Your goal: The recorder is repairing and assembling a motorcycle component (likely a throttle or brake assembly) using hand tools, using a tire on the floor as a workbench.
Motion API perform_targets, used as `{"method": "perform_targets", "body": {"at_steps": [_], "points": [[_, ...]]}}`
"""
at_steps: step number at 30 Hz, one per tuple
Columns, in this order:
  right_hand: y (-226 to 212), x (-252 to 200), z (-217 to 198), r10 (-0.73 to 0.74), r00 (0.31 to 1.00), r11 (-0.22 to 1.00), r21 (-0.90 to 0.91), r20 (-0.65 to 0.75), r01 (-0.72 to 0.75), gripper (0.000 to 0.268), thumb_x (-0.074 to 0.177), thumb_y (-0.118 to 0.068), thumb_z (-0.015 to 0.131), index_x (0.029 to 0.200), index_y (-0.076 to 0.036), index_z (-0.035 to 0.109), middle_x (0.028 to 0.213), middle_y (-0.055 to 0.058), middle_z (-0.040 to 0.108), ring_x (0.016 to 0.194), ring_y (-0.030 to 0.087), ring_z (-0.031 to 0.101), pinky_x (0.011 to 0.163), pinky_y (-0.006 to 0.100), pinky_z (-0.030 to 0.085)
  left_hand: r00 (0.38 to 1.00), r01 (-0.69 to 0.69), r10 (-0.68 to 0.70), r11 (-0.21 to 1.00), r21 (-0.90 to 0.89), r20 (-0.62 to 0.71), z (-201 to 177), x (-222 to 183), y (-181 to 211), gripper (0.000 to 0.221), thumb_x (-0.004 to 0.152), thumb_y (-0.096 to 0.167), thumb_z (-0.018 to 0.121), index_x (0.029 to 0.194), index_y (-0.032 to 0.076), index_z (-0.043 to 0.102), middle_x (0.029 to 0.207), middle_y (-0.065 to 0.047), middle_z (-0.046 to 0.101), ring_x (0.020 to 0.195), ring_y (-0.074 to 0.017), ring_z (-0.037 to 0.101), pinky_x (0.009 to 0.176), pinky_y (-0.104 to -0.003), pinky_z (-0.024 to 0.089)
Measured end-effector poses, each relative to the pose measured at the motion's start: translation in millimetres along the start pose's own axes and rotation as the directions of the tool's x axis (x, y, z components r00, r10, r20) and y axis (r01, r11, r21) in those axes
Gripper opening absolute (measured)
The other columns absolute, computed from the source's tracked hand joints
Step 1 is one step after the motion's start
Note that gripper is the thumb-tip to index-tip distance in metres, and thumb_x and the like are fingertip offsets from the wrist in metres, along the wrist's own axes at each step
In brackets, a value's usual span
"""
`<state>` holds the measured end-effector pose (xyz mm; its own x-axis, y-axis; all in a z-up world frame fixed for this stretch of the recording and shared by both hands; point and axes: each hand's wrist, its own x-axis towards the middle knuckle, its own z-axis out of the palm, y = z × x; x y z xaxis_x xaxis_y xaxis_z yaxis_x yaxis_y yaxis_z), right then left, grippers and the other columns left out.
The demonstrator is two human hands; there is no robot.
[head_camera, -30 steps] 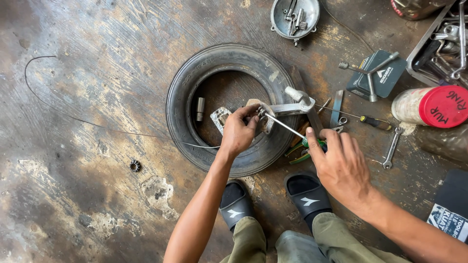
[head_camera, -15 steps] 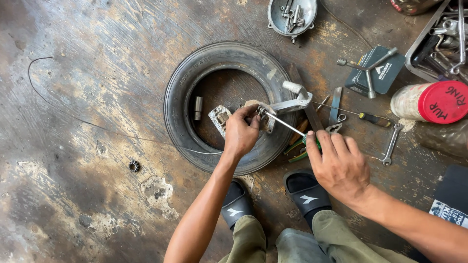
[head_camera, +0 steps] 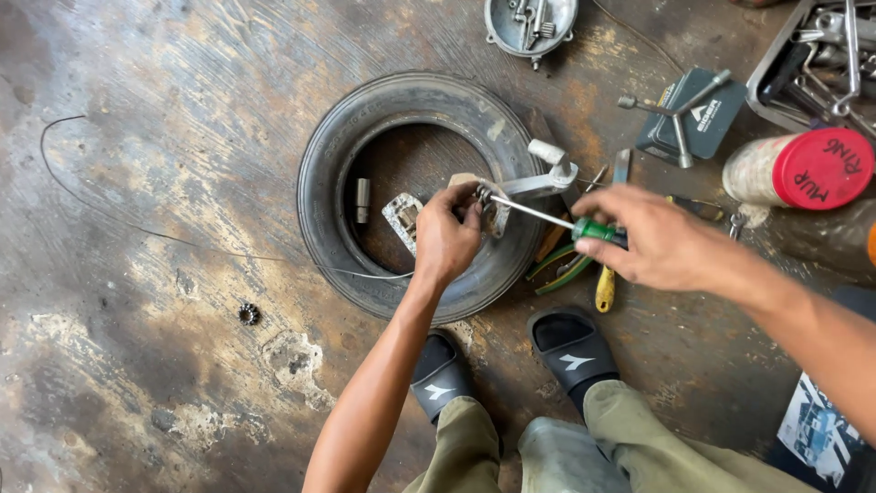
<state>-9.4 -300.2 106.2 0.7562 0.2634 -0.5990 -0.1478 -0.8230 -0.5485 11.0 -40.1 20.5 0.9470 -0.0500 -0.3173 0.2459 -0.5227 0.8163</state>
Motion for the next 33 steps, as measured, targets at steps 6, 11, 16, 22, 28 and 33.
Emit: {"method": "perform_targets", "body": {"at_steps": [6,11,16,22,28,33], "points": [[8.4,-0.8,-5.3,-0.124,0.976,0.990,-0.088,-0.181,0.110,0.035,0.079,-0.019,0.079,0.106,-0.001,0.067,0.097,0.012,0.072,0.069,0.025,0.067,0.063,0.039,0.058,0.998,-0.063,0.063,0.997,0.034,-0.021,1.2,4.6,14.4,0.031,0.085,0.005,0.064,0.114,-0.003,0.072,0.092,-0.013,0.073,0.074,-0.0198,0.069,0.070,-0.033,0.057],[25.2,8.0,-2.5,0.112,0.992,0.868,0.479,0.063,-0.129,0.031,0.082,-0.006,0.079,0.108,0.009,0.073,0.072,0.018,0.077,0.056,0.022,0.070,0.048,0.030,0.054,0.990,-0.132,0.133,0.991,0.015,-0.050,2.5,1.9,10.9,0.031,0.084,0.002,0.065,0.113,-0.003,0.072,0.089,-0.011,0.071,0.071,-0.0178,0.066,0.067,-0.032,0.056],[35.4,10.1,2.7,0.100,0.988,0.838,0.526,0.114,-0.146,0.027,0.084,-0.004,0.076,0.107,0.010,0.072,0.079,0.019,0.076,0.062,0.024,0.071,0.056,0.033,0.058,0.980,-0.196,0.197,0.980,0.023,-0.038,1.1,-0.1,12.5,0.030,0.084,-0.001,0.065,0.113,-0.002,0.072,0.089,-0.010,0.069,0.071,-0.0183,0.064,0.067,-0.032,0.054],[13.0,-4.6,2.1,0.117,0.976,0.919,0.353,0.184,-0.176,0.037,0.095,-0.007,0.065,0.127,0.009,0.058,0.124,0.031,0.065,0.109,0.044,0.074,0.092,0.054,0.062,0.999,-0.047,0.047,0.998,-0.033,0.008,9.1,-6.1,-9.4,0.031,0.085,0.013,0.072,0.116,0.012,0.074,0.092,-0.008,0.075,0.093,-0.0300,0.074,0.087,-0.043,0.055],[99.4,-8.5,72.4,0.129,0.979,0.901,0.392,0.159,-0.183,0.045,0.088,-0.010,0.074,0.128,-0.006,0.054,0.115,0.019,0.067,0.092,0.032,0.073,0.064,0.038,0.064,0.996,-0.058,0.057,0.998,0.023,0.065,4.1,-10.6,-5.8,0.028,0.086,0.019,0.072,0.114,0.015,0.075,0.089,-0.006,0.076,0.092,-0.0309,0.074,0.085,-0.044,0.056],[141.3,-4.9,119.0,0.053,0.989,0.945,0.327,-0.139,-0.004,0.052,0.077,-0.016,0.079,0.123,-0.012,0.057,0.106,0.019,0.067,0.099,0.038,0.072,0.081,0.054,0.058,0.992,-0.102,0.097,0.993,0.053,0.075,-0.5,-12.6,4.2,0.021,0.093,0.015,0.064,0.111,0.016,0.075,0.089,-0.010,0.077,0.093,-0.0369,0.073,0.084,-0.047,0.057]]}}
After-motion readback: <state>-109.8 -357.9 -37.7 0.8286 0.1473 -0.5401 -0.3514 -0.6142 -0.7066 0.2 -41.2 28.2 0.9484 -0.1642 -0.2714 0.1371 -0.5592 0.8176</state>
